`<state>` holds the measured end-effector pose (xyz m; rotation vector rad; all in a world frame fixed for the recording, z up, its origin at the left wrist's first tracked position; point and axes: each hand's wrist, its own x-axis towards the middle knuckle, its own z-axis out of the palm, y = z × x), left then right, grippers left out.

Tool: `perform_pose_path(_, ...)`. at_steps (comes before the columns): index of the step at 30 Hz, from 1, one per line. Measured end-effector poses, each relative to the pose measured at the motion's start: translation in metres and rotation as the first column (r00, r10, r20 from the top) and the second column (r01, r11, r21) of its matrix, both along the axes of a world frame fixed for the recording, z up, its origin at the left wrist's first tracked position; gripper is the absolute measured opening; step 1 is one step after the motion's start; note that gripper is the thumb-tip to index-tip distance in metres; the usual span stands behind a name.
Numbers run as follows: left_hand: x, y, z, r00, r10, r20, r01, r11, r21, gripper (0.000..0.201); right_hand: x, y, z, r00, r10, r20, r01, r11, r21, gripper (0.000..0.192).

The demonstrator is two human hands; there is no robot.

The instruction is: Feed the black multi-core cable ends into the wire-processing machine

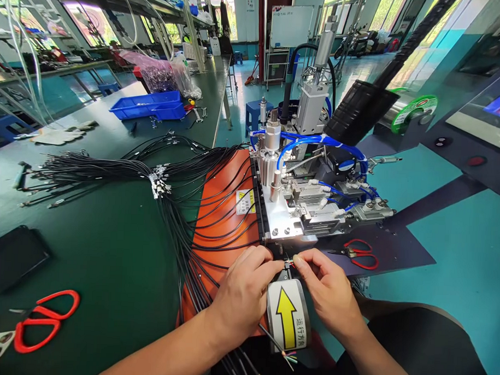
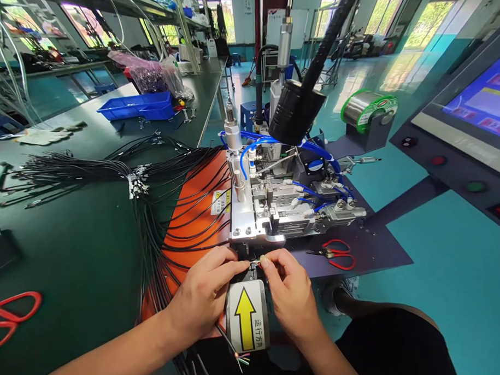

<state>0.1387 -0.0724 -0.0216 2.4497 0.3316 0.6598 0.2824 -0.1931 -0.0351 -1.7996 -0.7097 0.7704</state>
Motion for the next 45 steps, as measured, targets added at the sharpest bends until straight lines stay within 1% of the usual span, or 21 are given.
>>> perform_pose_path(8,0.002,0.000,0.002,0.999,-0.013,0.043,0.013,1.000,0.003,0.025,0.000,0.000,0.002,1.000,0.002,0.030,-0.002,1.000,-0.001,0.033)
perform_pose_path(18,0.001,0.000,0.002,1.000,-0.015,0.025,0.015,1.000,0.005,0.024,0.000,0.000,0.000,0.999,0.015,0.035,-0.015,1.000,0.004,0.033)
perform_pose_path(25,0.003,0.001,0.004,1.000,-0.010,0.018,0.010,1.000,-0.002,0.024,-0.001,0.002,0.002,0.999,0.002,0.032,-0.003,1.000,0.004,0.033)
perform_pose_path(30,0.002,0.000,0.004,1.000,-0.015,0.000,0.015,1.000,-0.005,0.025,-0.004,0.002,0.001,0.996,-0.021,0.081,0.022,1.000,-0.011,0.033)
perform_pose_path(35,0.002,-0.001,0.003,1.000,0.001,-0.008,-0.001,1.000,0.010,0.027,-0.006,0.004,-0.004,0.991,-0.034,0.131,0.038,0.999,-0.031,0.034)
perform_pose_path(37,0.003,-0.001,0.003,1.000,0.009,-0.025,-0.008,1.000,0.015,0.028,-0.006,0.003,-0.006,0.993,-0.045,0.106,0.049,0.998,-0.033,0.035)
perform_pose_path(40,0.003,-0.001,0.004,0.999,0.021,-0.041,-0.020,1.000,0.023,0.026,-0.004,-0.002,-0.007,0.998,-0.063,0.010,0.063,0.997,-0.034,0.037)
perform_pose_path(43,0.003,-0.001,0.005,0.999,0.024,-0.048,-0.023,0.999,0.025,0.024,-0.003,-0.008,-0.003,0.993,-0.012,-0.116,0.008,0.999,-0.035,0.040)
perform_pose_path(45,0.003,-0.001,0.005,0.997,0.028,-0.070,-0.026,0.999,0.023,0.026,-0.004,-0.010,0.001,0.987,0.028,-0.157,-0.033,0.999,-0.032,0.042)
